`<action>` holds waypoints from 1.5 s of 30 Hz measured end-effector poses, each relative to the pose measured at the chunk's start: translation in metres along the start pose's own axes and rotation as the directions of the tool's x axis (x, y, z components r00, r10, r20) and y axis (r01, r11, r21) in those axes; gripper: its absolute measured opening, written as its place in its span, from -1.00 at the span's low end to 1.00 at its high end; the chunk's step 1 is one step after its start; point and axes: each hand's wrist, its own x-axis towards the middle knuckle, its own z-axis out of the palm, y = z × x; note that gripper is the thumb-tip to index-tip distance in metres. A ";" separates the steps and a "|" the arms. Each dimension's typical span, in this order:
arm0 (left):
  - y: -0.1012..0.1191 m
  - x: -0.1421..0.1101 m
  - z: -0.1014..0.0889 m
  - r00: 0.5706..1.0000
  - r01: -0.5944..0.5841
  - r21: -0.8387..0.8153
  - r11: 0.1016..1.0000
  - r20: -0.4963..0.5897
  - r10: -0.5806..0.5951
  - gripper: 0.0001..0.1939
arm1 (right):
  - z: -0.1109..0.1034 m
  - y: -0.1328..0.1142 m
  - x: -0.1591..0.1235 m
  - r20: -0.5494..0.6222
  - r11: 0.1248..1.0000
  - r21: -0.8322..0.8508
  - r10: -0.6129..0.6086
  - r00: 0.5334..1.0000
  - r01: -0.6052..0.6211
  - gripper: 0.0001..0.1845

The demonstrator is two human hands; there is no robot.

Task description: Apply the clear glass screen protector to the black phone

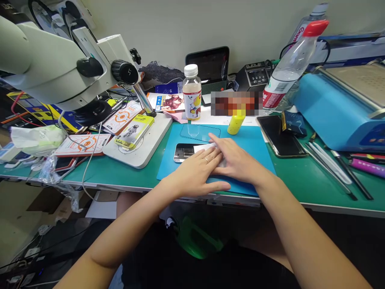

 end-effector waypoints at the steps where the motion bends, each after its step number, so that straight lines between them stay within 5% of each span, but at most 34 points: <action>1: -0.001 0.001 0.000 1.000 -0.002 0.002 1.000 -0.013 0.002 0.03 | 0.000 0.000 0.000 0.000 1.000 0.002 0.002 1.000 -0.002 0.18; 11: -0.017 -0.004 -0.004 0.996 0.084 0.029 0.996 -0.034 -0.083 -0.07 | -0.001 0.004 -0.002 0.016 0.998 0.019 0.052 0.999 -0.052 0.28; 22: -0.059 -0.064 -0.006 0.955 0.293 0.057 0.954 -0.053 -0.291 -0.14 | -0.002 0.002 0.000 0.024 0.997 0.000 0.073 0.997 -0.073 0.32; 34: -0.031 -0.098 0.006 0.966 0.258 0.111 0.960 -0.057 -0.253 0.02 | 0.001 0.004 0.000 0.013 0.998 0.000 0.055 0.998 -0.055 0.33; 42: 0.000 -0.063 0.011 0.989 0.146 0.098 0.984 -0.022 -0.145 0.10 | 0.001 0.006 -0.001 0.001 0.999 0.050 0.015 1.000 -0.015 0.50; 45: 0.010 -0.045 0.011 0.995 0.101 0.115 0.988 -0.033 -0.097 0.09 | 0.001 0.009 -0.004 -0.020 0.995 0.103 -0.001 1.000 0.003 0.39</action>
